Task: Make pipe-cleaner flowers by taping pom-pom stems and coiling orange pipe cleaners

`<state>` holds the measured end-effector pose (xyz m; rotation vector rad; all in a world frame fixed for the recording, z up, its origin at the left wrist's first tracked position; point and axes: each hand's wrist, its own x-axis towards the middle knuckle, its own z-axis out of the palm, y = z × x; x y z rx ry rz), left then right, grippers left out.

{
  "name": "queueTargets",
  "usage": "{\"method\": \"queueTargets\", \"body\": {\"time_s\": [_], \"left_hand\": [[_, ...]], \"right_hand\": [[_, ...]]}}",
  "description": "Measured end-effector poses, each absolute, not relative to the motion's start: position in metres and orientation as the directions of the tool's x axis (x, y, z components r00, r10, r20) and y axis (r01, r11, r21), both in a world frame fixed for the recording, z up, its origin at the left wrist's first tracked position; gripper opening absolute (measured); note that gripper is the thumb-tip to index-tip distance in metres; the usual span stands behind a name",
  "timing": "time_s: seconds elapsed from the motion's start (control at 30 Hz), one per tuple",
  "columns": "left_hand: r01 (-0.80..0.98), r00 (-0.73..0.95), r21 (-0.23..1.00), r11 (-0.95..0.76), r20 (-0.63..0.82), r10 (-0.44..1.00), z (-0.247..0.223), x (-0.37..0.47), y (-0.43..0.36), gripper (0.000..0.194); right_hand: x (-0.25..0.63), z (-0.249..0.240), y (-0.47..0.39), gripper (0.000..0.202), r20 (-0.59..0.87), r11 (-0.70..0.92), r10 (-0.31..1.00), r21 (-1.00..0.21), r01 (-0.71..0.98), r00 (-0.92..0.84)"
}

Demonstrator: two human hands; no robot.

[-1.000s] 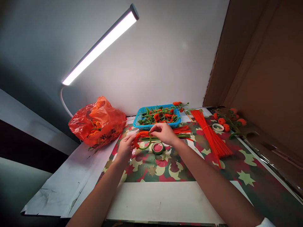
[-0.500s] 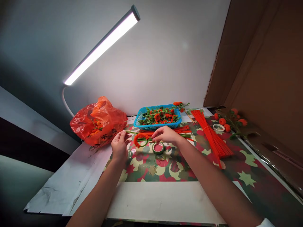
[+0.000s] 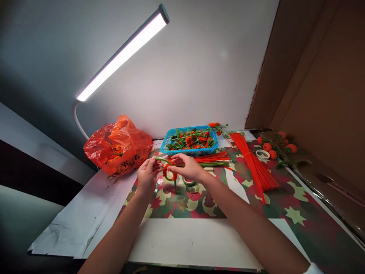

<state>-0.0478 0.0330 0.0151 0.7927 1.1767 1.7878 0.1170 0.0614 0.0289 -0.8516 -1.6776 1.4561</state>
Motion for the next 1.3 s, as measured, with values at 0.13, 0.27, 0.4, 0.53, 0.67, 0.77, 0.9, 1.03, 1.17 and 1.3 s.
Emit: {"method": "queueTargets", "body": {"time_s": [0.13,0.27,0.4,0.53,0.67,0.77,0.9,1.03,1.17,1.3], "left_hand": [[-0.399,-0.371,0.906,-0.14,-0.02,0.928,0.017,-0.043,0.031,0.032],[-0.467,-0.348,0.881,-0.077,-0.103,0.932,0.017,-0.043,0.033,0.027],[-0.475,-0.409,0.874,-0.107,-0.111,0.906,0.017,-0.049,0.036,0.021],[-0.508,-0.485,0.845,-0.165,-0.123,0.866,0.019,-0.056,0.038,0.017],[-0.521,-0.518,0.836,-0.172,-0.149,0.843,0.02,-0.06,0.04,0.017],[-0.515,-0.523,0.839,-0.177,-0.144,0.84,0.017,-0.06,0.042,0.018],[-0.517,-0.515,0.839,-0.171,-0.144,0.845,0.015,-0.059,0.043,0.018],[-0.522,-0.523,0.835,-0.174,-0.152,0.839,0.016,-0.06,0.044,0.016],[-0.517,-0.523,0.838,-0.173,-0.149,0.839,0.015,-0.062,0.045,0.015],[-0.521,-0.513,0.837,-0.17,-0.148,0.845,0.012,-0.063,0.045,0.016]], "right_hand": [[0.098,0.021,0.052,0.03,0.047,0.014,0.857,-0.998,-0.067,-0.514],[0.093,0.016,0.053,0.03,-0.088,-0.218,0.825,-0.961,-0.171,-0.559],[0.097,0.013,0.052,0.029,-0.206,-0.375,0.703,-0.92,-0.109,-0.68],[0.103,0.01,0.048,0.03,-0.237,-0.441,0.6,-0.895,-0.07,-0.764],[0.11,0.007,0.046,0.03,-0.319,-0.528,0.528,-0.849,-0.009,-0.787],[0.114,0.006,0.043,0.029,-0.338,-0.539,0.506,-0.842,0.015,-0.794],[0.12,0.002,0.036,0.029,-0.376,-0.545,0.505,-0.837,0.052,-0.777],[0.124,-0.003,0.031,0.03,-0.412,-0.541,0.509,-0.836,0.091,-0.756],[0.127,-0.004,0.028,0.03,-0.41,-0.506,0.522,-0.855,0.115,-0.748],[0.139,-0.002,0.023,0.028,-0.386,-0.472,0.538,-0.874,0.112,-0.75]]}}
